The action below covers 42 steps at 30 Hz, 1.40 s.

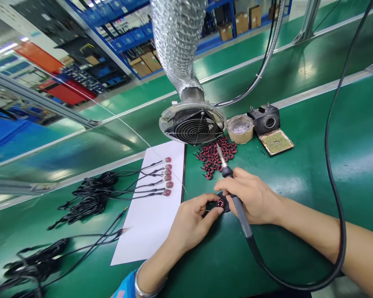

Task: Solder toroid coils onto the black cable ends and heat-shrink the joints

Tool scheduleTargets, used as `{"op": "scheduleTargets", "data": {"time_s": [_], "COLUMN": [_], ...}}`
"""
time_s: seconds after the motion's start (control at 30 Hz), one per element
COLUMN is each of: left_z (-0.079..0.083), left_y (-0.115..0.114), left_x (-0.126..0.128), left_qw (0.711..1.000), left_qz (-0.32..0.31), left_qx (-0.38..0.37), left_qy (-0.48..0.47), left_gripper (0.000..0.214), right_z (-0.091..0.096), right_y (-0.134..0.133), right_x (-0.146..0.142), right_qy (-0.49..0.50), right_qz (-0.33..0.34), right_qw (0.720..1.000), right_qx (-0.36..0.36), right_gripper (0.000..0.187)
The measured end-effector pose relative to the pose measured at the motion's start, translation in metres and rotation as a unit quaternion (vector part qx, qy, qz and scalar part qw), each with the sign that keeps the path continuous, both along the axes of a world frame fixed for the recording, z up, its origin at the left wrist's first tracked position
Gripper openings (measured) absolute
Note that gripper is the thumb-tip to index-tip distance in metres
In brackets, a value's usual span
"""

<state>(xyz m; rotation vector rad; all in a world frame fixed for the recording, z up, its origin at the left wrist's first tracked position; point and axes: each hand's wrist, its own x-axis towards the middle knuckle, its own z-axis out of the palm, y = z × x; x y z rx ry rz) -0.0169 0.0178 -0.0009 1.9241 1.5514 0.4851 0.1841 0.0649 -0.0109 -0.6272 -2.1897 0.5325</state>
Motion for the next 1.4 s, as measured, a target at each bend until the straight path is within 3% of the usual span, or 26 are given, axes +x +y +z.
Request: {"op": "scheduleTargets", "data": {"time_s": [0.17,0.27,0.37,0.53,0.67,0.83,1.03,1.4], "left_z": [0.006,0.008,0.008,-0.001,-0.005,-0.003,-0.006,-0.002], "left_y": [0.008,0.005,-0.003,-0.011,-0.010,-0.009,-0.006,-0.002], "left_x": [-0.005,-0.012,-0.016,-0.012,-0.008,-0.012,-0.014,-0.016], "left_qw": [0.999,0.999,0.998,0.978,0.966,0.964,0.961,0.959], "left_qz": [-0.043,-0.032,-0.015,-0.064,-0.073,-0.063,-0.062,-0.079], "left_qx": [-0.020,-0.004,0.056,0.199,0.247,0.255,0.266,0.270], "left_qy": [-0.022,0.003,0.022,0.001,0.032,0.047,0.034,0.029], "left_gripper": [0.023,0.029,0.026,0.010,0.015,0.013,0.012,0.014], "right_z": [0.001,-0.001,-0.004,-0.007,-0.003,0.002,-0.001,-0.010], "right_y": [-0.005,-0.008,-0.008,-0.006,-0.003,-0.001,-0.008,-0.015], "right_x": [-0.003,-0.006,-0.010,-0.010,-0.006,-0.005,-0.005,-0.005], "right_qy": [0.006,0.012,0.004,-0.011,-0.030,-0.048,-0.003,-0.081], "right_qz": [-0.007,-0.012,-0.010,0.014,0.030,0.031,0.033,0.037], "right_qw": [1.000,1.000,1.000,0.999,0.999,0.997,0.998,0.996], "right_qx": [-0.001,0.012,0.021,0.035,0.030,0.049,0.045,0.020], "right_gripper": [0.026,0.029,0.029,0.025,0.022,0.028,0.033,0.033]}}
